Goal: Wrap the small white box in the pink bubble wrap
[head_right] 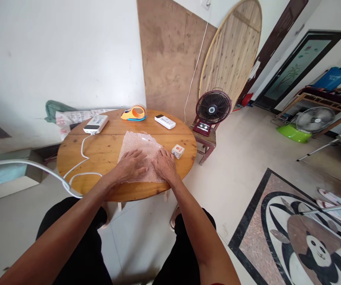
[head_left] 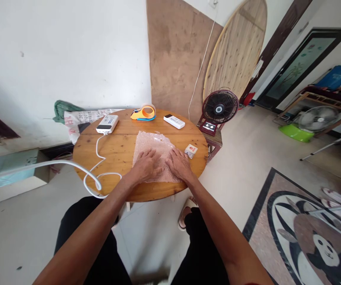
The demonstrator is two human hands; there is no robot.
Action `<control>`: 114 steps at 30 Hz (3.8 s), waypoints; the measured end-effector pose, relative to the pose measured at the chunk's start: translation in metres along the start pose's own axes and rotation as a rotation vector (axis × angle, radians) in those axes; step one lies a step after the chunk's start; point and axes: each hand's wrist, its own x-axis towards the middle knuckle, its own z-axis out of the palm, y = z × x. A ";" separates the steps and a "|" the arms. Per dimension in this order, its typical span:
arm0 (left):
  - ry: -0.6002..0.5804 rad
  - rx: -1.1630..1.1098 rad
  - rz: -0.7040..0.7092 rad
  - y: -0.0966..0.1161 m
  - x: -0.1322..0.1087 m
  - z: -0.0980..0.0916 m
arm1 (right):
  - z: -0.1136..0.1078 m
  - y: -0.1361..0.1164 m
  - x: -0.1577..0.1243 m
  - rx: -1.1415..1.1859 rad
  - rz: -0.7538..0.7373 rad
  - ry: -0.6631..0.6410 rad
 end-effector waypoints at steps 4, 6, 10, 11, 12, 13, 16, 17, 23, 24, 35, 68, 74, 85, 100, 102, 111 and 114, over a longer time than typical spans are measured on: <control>-0.005 -0.019 0.030 0.009 0.008 0.002 | 0.000 -0.001 0.000 -0.011 -0.001 0.016; -0.006 -0.025 0.016 0.014 0.014 0.003 | 0.000 -0.001 0.000 -0.013 -0.004 0.020; 0.001 -0.043 -0.005 0.021 0.031 0.002 | 0.000 0.000 0.001 -0.018 -0.009 0.006; 0.001 -0.048 -0.010 0.022 0.037 0.003 | 0.001 0.000 0.001 -0.019 -0.008 0.002; 0.002 -0.054 -0.013 0.022 0.043 0.003 | 0.001 0.000 0.001 -0.019 -0.008 0.001; 0.003 -0.059 -0.014 0.023 0.049 0.004 | 0.001 0.001 0.001 -0.017 -0.008 0.002; 0.012 -0.071 -0.016 0.022 0.067 0.009 | 0.001 0.001 0.000 -0.003 -0.010 0.013; 0.014 -0.073 -0.018 0.021 0.072 0.011 | 0.000 0.001 0.000 0.003 -0.008 0.015; 0.006 -0.074 0.012 0.011 0.088 0.023 | 0.002 0.003 0.000 0.031 -0.006 0.030; 0.007 -0.070 0.019 0.010 0.089 0.025 | 0.003 0.004 0.000 0.035 -0.005 0.032; 0.021 -0.026 0.056 0.008 0.080 0.021 | 0.003 0.005 0.001 0.058 0.007 0.034; 0.011 0.045 0.157 0.017 0.026 0.028 | -0.027 -0.020 0.034 -0.160 0.053 -0.177; 0.007 0.042 0.153 0.015 0.028 0.032 | -0.021 -0.018 0.062 -0.215 0.159 -0.184; 0.017 0.044 0.141 0.016 0.028 0.033 | -0.008 -0.002 0.083 -0.301 0.182 -0.191; -0.065 0.013 0.130 0.017 0.006 0.003 | -0.014 0.001 0.093 -0.326 0.175 -0.264; -0.048 0.024 0.135 0.017 0.005 0.014 | -0.017 0.002 0.093 -0.326 0.169 -0.286; 0.013 0.049 0.145 0.014 0.002 0.027 | -0.054 0.013 0.069 -0.276 0.078 -0.229; 0.042 0.057 0.152 0.015 0.001 0.026 | -0.063 0.027 0.050 -0.245 0.094 -0.184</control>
